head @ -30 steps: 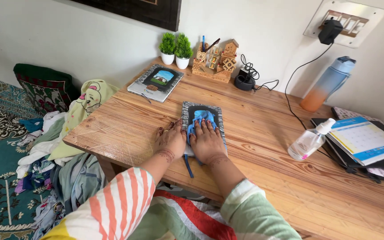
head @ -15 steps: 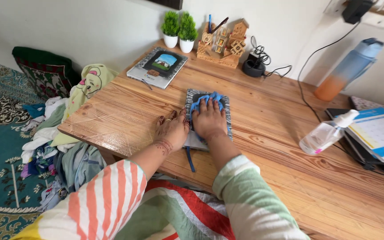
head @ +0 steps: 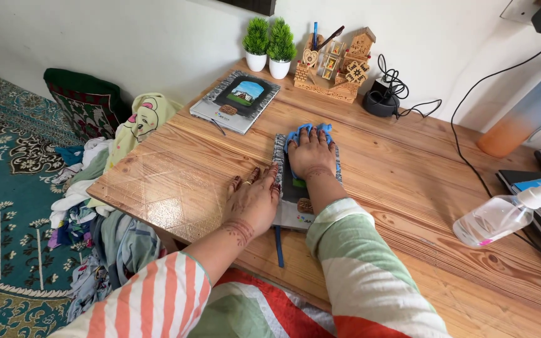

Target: The person wipes a wooden desk surface with a blue cloth, moves a small wooden house-shaped organizer and pens, then wipes two books on the desk. The person uses a spray bottle to apply liquid to the cloth before wiping.

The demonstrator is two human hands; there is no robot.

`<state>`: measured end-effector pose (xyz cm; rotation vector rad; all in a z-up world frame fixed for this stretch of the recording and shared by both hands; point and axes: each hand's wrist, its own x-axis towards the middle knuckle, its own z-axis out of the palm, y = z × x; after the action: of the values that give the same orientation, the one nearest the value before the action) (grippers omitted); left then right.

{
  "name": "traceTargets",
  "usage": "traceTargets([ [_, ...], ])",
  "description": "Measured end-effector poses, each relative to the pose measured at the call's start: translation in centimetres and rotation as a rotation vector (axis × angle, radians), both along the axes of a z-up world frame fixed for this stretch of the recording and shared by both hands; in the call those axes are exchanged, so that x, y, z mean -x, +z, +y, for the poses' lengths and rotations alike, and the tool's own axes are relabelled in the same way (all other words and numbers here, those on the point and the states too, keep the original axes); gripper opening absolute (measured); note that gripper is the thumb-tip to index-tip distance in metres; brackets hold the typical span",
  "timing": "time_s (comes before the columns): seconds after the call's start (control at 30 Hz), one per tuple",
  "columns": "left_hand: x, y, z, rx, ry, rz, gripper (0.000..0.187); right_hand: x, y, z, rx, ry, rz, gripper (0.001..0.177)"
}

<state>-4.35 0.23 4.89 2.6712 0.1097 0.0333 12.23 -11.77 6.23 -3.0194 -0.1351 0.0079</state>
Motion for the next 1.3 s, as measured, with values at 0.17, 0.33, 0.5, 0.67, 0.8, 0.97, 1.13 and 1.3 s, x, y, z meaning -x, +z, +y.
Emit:
traceTargets([
  [0.17,-0.3,-0.9,-0.1,-0.011,0.024,-0.044,0.061,4.1,1.3,0.0,0.006,0.035,0.003,0.07],
  [0.33,-1.0,-1.4,0.0,0.031,0.018,-0.174,0.059,9.9,2.8,-0.3,0.02,0.062,0.02,0.068],
  [0.5,-4.7,-5.3,0.7,-0.089,-0.03,-0.018,0.063,13.3,1.0,-1.3,0.058,0.131,-0.022,0.069],
  [0.67,-4.2,-4.0,0.6,-0.067,-0.032,0.038,0.061,20.4,2.7,-1.9,0.074,0.154,0.015,0.067],
  [0.8,-5.0,-4.7,0.8,-0.104,-0.05,0.05,0.064,19.2,0.5,-2.9,0.068,0.134,0.036,0.068],
  [0.97,-3.7,-4.2,0.8,-0.126,-0.091,-0.03,0.062,11.4,-0.7,-3.8,0.052,0.049,-0.031,0.067],
  [1.13,-1.1,-1.3,0.7,-0.113,-0.102,-0.057,0.058,0.4,-3.8,-6.4,0.005,-0.036,-0.116,0.069],
  [1.3,-0.8,-1.7,0.5,-0.05,-0.071,-0.13,0.06,-2.9,-4.6,-7.8,-0.3,-0.036,-0.078,0.074],
])
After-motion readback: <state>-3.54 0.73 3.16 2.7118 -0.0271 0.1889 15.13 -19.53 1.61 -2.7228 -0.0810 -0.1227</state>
